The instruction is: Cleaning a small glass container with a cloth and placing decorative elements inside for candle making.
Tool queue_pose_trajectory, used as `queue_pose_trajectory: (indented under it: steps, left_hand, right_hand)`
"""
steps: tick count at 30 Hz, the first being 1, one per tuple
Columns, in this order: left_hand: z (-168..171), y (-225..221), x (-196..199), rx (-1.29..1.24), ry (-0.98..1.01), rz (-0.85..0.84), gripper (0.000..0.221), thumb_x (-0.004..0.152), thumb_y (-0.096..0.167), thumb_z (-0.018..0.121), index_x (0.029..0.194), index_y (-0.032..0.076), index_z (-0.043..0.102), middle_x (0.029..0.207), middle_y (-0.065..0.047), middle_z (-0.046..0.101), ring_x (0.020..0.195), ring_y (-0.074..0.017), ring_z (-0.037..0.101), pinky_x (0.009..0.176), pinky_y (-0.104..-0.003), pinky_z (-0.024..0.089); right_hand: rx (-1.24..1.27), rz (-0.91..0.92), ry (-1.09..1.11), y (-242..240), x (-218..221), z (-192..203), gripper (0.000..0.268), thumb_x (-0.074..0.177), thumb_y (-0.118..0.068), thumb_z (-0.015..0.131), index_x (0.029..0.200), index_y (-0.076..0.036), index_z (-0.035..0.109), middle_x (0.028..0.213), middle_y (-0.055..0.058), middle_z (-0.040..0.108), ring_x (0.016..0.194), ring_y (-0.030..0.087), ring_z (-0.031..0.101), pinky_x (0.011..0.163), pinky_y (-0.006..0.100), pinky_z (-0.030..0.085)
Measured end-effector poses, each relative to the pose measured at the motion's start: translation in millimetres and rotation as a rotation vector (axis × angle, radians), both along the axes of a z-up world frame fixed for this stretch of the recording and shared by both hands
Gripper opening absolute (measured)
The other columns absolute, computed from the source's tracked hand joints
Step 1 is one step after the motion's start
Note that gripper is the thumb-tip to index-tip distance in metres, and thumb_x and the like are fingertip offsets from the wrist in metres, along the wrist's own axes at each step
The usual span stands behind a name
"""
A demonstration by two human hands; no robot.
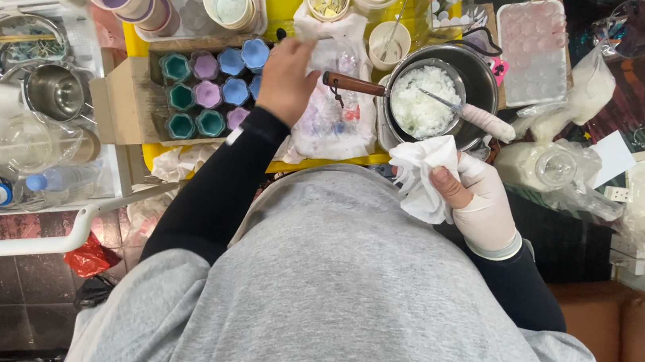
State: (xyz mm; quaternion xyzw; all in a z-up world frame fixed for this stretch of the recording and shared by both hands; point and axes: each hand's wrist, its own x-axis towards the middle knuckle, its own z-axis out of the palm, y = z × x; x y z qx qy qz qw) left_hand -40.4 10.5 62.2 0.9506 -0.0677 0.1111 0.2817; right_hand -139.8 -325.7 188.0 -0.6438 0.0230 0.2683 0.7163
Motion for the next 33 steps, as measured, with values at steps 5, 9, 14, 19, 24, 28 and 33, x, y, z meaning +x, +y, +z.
queue_pose_trajectory:
  steps: [5,9,14,19,24,28,33]
  left_hand:
    - [110,17,-52,-0.343,0.08,0.124,0.046,0.095,0.017,0.081,0.135,0.004,0.062,0.12,-0.014,0.064,0.099,-0.0258,0.068,0.087,-0.037,0.057]
    - [169,25,-91,-0.469,-0.003,0.087,0.046,0.098,0.011,0.08,0.139,0.006,0.062,0.126,-0.01,0.07,0.111,-0.0222,0.073,0.094,-0.033,0.061]
    - [188,8,-110,-0.284,-0.134,-0.174,0.052,0.083,0.013,0.088,0.13,0.008,0.067,0.122,-0.008,0.069,0.12,-0.0276,0.065,0.102,-0.039,0.053]
    - [175,1,-115,-0.095,-0.304,-0.264,0.048,0.083,0.017,0.09,0.127,0.012,0.07,0.113,-0.001,0.066,0.12,-0.0246,0.061,0.103,-0.041,0.044]
    - [178,1,-119,0.108,-0.389,-0.246,0.042,0.091,0.022,0.087,0.128,0.013,0.07,0.114,0.005,0.066,0.112,-0.0162,0.06,0.1,-0.04,0.039]
    - [173,-1,-117,0.097,-0.375,-0.25,0.043,0.087,0.021,0.087,0.126,0.015,0.069,0.111,0.005,0.065,0.109,-0.0163,0.06,0.101,-0.043,0.041]
    - [163,0,-113,-0.299,-0.215,-0.338,0.053,0.092,0.012,0.086,0.138,0.009,0.061,0.13,-0.005,0.062,0.12,-0.0235,0.063,0.106,-0.039,0.048]
  right_hand:
    - [0.054,0.057,-0.002,27,15,22,0.044,0.104,-0.03,0.06,0.131,0.005,0.064,0.114,0.008,0.073,0.099,0.012,0.068,0.087,0.027,0.053]
    - [0.248,0.137,0.06,56,31,28,0.05,0.108,-0.03,0.056,0.142,0.006,0.054,0.13,0.012,0.067,0.117,0.018,0.065,0.104,0.033,0.05]
    - [0.53,0.238,0.166,98,41,22,0.056,0.106,-0.032,0.056,0.149,0.002,0.044,0.142,0.008,0.059,0.13,0.018,0.058,0.112,0.035,0.045]
    - [0.434,0.372,0.139,108,39,-8,0.055,0.108,-0.034,0.056,0.149,0.0,0.046,0.136,0.002,0.058,0.125,0.011,0.053,0.108,0.031,0.043]
    - [0.025,0.465,-0.164,107,44,-11,0.039,0.106,-0.031,0.059,0.128,0.001,0.067,0.109,-0.001,0.069,0.103,0.008,0.058,0.094,0.026,0.049]
    - [0.008,0.385,-0.178,104,42,-7,0.034,0.103,-0.026,0.063,0.123,0.0,0.069,0.105,-0.002,0.071,0.098,0.007,0.06,0.089,0.025,0.051]
    - [0.04,0.106,-0.007,91,35,-5,0.027,0.104,-0.026,0.066,0.106,0.001,0.071,0.092,0.007,0.07,0.075,0.009,0.062,0.067,0.026,0.05]
